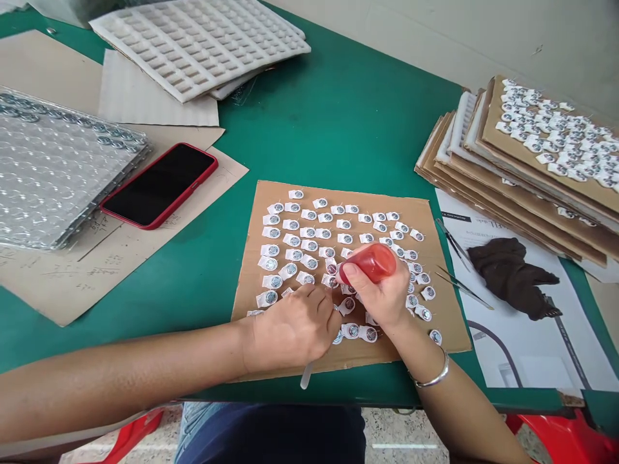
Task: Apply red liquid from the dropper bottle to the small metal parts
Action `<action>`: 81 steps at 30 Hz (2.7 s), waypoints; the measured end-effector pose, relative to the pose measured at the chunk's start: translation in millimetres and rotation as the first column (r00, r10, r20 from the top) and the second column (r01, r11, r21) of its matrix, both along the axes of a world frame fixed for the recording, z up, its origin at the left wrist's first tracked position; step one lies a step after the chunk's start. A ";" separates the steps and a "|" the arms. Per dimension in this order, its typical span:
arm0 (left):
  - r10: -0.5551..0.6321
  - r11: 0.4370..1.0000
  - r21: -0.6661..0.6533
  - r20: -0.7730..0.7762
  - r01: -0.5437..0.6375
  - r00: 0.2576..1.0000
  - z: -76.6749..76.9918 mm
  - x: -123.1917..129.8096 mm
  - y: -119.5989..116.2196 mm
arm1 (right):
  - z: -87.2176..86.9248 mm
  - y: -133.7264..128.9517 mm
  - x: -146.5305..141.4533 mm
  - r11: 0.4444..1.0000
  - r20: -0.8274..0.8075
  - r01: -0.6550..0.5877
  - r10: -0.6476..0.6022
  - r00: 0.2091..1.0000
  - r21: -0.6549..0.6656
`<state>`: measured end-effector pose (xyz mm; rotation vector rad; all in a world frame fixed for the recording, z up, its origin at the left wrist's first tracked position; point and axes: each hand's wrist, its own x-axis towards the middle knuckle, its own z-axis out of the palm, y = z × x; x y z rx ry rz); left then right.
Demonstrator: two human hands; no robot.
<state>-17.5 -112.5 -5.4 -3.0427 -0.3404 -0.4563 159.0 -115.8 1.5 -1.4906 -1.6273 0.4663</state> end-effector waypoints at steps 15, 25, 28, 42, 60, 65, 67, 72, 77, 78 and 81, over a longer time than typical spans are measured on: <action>-0.004 1.000 -0.015 0.011 0.004 1.000 0.3 -0.2 0.2 | -0.1 -0.4 0.1 1.000 0.063 -0.018 0.017 0.998 0.004; 0.001 1.000 -0.030 0.021 -0.001 1.000 -1.1 0.1 0.6 | -0.7 1.3 0.0 1.000 0.060 0.009 -0.010 0.998 0.022; -0.008 0.999 -0.034 0.027 0.009 1.000 -0.4 0.5 1.0 | -1.7 1.7 0.2 1.000 0.049 0.006 -0.007 0.999 0.009; -0.009 1.000 -0.014 0.023 0.010 1.000 -0.8 0.0 0.9 | -4.0 1.5 0.7 0.999 0.009 0.031 -0.031 0.999 -0.012; -0.005 0.994 -0.111 0.021 0.007 1.000 -0.7 -0.7 2.6 | -7.6 3.5 3.2 0.996 0.048 0.067 -0.070 0.996 0.056; 0.023 0.966 -0.258 0.012 -0.019 1.000 -0.9 -2.8 8.6 | -8.0 5.1 4.2 0.991 0.080 0.076 -0.085 0.993 0.109; 0.037 0.944 -0.329 0.001 -0.035 0.999 -1.2 -4.1 12.6 | -7.8 4.9 4.4 0.989 0.092 0.069 -0.082 0.992 0.132; 0.063 0.843 -0.535 0.020 -0.042 0.998 5.2 -5.7 22.2 | -7.5 3.0 5.3 0.984 0.094 0.051 -0.068 0.993 0.169; 0.070 0.726 -0.687 0.031 -0.029 0.997 11.4 -5.8 29.3 | -7.8 2.3 6.7 0.981 0.112 0.043 -0.065 0.992 0.190; 0.073 0.715 -0.699 0.037 -0.026 0.997 11.3 -5.8 30.6 | -7.8 2.2 6.9 0.981 0.116 0.037 -0.060 0.991 0.192; 0.093 0.680 -0.732 0.045 -0.031 0.995 10.0 -5.6 34.0 | -7.6 1.6 7.7 0.981 0.121 0.022 -0.047 0.992 0.195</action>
